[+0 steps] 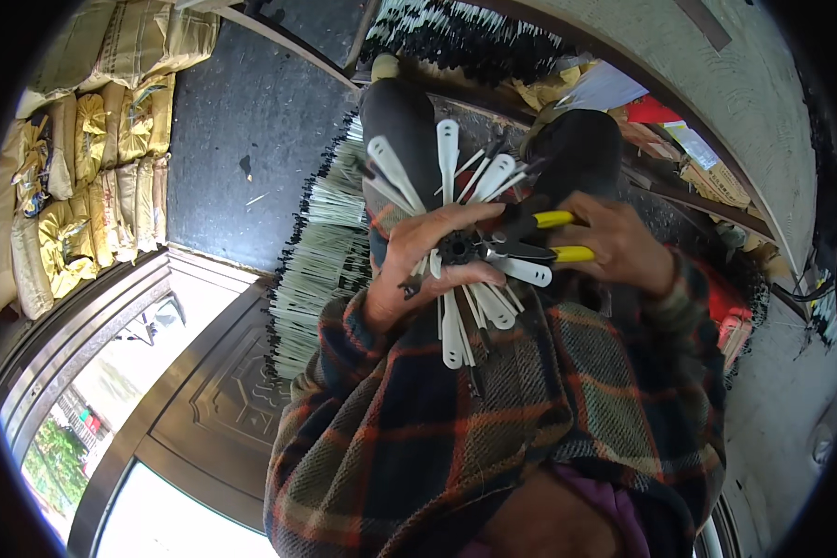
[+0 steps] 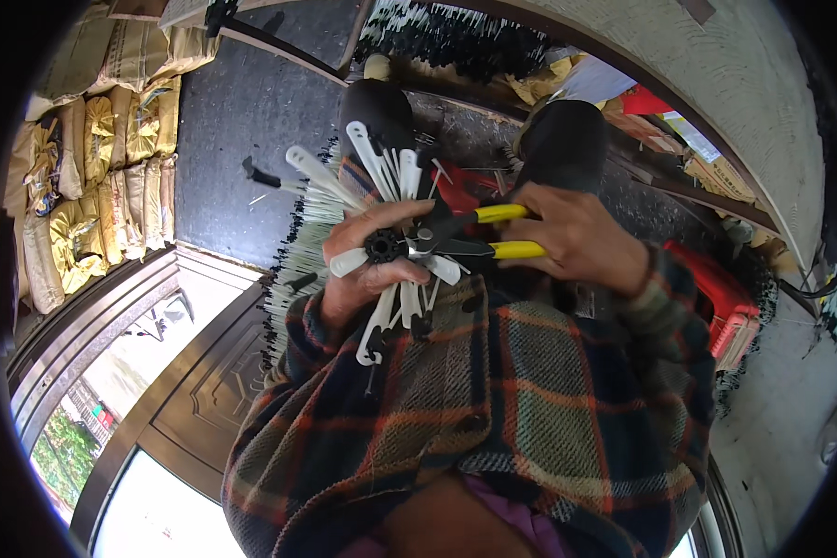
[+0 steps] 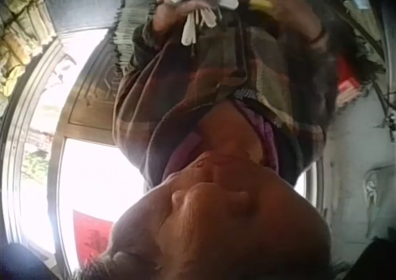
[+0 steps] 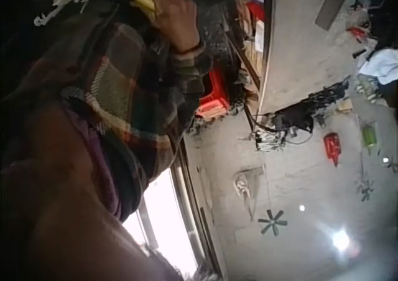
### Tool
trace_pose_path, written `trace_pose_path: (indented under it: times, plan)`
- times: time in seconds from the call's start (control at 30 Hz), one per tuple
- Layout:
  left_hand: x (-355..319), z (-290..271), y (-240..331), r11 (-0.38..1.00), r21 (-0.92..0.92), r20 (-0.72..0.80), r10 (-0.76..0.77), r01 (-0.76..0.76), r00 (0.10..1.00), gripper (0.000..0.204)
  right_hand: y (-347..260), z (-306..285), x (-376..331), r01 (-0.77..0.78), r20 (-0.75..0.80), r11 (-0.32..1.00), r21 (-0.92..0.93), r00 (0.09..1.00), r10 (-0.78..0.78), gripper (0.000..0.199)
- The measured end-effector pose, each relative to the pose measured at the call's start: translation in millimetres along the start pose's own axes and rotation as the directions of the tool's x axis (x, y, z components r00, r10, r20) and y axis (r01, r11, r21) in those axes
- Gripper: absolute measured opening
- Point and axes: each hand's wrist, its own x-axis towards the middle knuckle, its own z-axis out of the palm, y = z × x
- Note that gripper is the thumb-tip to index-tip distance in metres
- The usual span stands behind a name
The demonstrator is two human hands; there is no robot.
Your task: Assembling small white plastic blades onto a circular frame using pliers.
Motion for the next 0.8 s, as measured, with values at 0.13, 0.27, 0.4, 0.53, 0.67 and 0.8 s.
trace_pose_path:
  times: [0.13, 0.27, 0.4, 0.53, 0.67, 0.8]
  plan:
    - [6, 0, 0, 0.997, -0.071, 0.163, 0.04, -0.029, 0.986, 0.072, -1, -25, -8, -0.418, 0.542, 0.748, 0.515, 0.835, 0.093, 0.023]
    - [12, -3, -9, 0.988, -0.145, 0.265, 0.089, -0.052, 0.96, 0.069, 0, 3, -19, -0.722, 0.731, 0.12, 0.682, 0.679, -0.066, 0.034]
    - [19, -16, -9, 0.969, -0.245, 0.374, 0.091, 0.004, 0.923, 0.06, -12, 27, -25, -0.605, 0.608, 0.064, 0.794, 0.791, -0.066, 0.037]
    - [22, -22, -7, 0.972, -0.23, 0.456, 0.148, -0.044, 0.877, 0.052, -25, 32, -30, -0.625, 0.627, 0.125, 0.77, 0.779, 0.031, 0.035]
    - [11, -14, -20, 0.978, -0.207, 0.382, 0.066, 0.016, 0.922, 0.064, -30, 27, -28, -0.548, 0.535, 0.28, 0.788, 0.835, 0.129, 0.028]
    - [13, -12, -7, 0.991, -0.131, 0.341, 0.077, -0.034, 0.937, 0.062, -22, 1, -16, -0.226, 0.207, 0.81, 0.542, 0.969, 0.132, 0.02]
